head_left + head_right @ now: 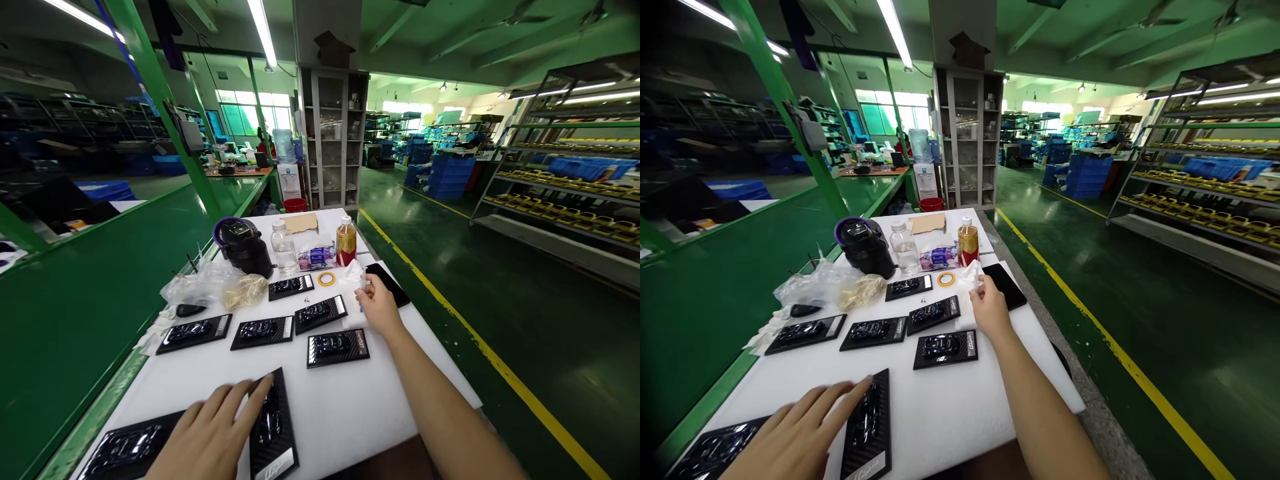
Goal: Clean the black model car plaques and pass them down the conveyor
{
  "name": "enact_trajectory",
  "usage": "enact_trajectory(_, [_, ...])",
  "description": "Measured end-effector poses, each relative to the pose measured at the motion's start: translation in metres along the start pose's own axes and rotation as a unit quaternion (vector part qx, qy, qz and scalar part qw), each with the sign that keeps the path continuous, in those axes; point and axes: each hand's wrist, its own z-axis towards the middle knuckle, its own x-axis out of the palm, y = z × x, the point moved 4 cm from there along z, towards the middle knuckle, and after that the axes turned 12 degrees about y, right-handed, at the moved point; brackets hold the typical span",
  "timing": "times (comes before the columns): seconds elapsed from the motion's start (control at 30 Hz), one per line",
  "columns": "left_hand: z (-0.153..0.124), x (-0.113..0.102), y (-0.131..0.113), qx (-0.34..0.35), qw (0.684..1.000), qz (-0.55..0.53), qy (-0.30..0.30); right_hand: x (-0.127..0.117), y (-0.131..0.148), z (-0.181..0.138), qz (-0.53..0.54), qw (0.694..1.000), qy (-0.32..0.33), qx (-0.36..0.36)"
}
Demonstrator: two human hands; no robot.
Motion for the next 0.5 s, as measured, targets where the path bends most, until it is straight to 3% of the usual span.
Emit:
enact_trajectory(0.1, [0.015, -0.016, -0.012, 0.120, 0.992, -0.007, 0.049, -0.005, -0.001, 0.002, 0.052, 0.998, -0.041, -0.012])
enact_trajectory(0.17, [0.021, -0.024, -0.020, 0.150, 0.986, -0.025, 0.063, -0.009, 0.000, 0.002, 0.079, 0.995, -0.065, -0.019])
enact_trajectory(0.3, [0.024, -0.026, -0.017, 0.106, 0.993, -0.042, -0.004, -0.011, 0.002, 0.001, 0.079, 0.995, -0.058, -0.024])
enact_trajectory(0.5, [0.021, 0.011, 0.008, 0.043, 0.991, -0.122, -0.028, -0.006, 0.005, -0.004, 0.025, 1.000, -0.003, -0.018])
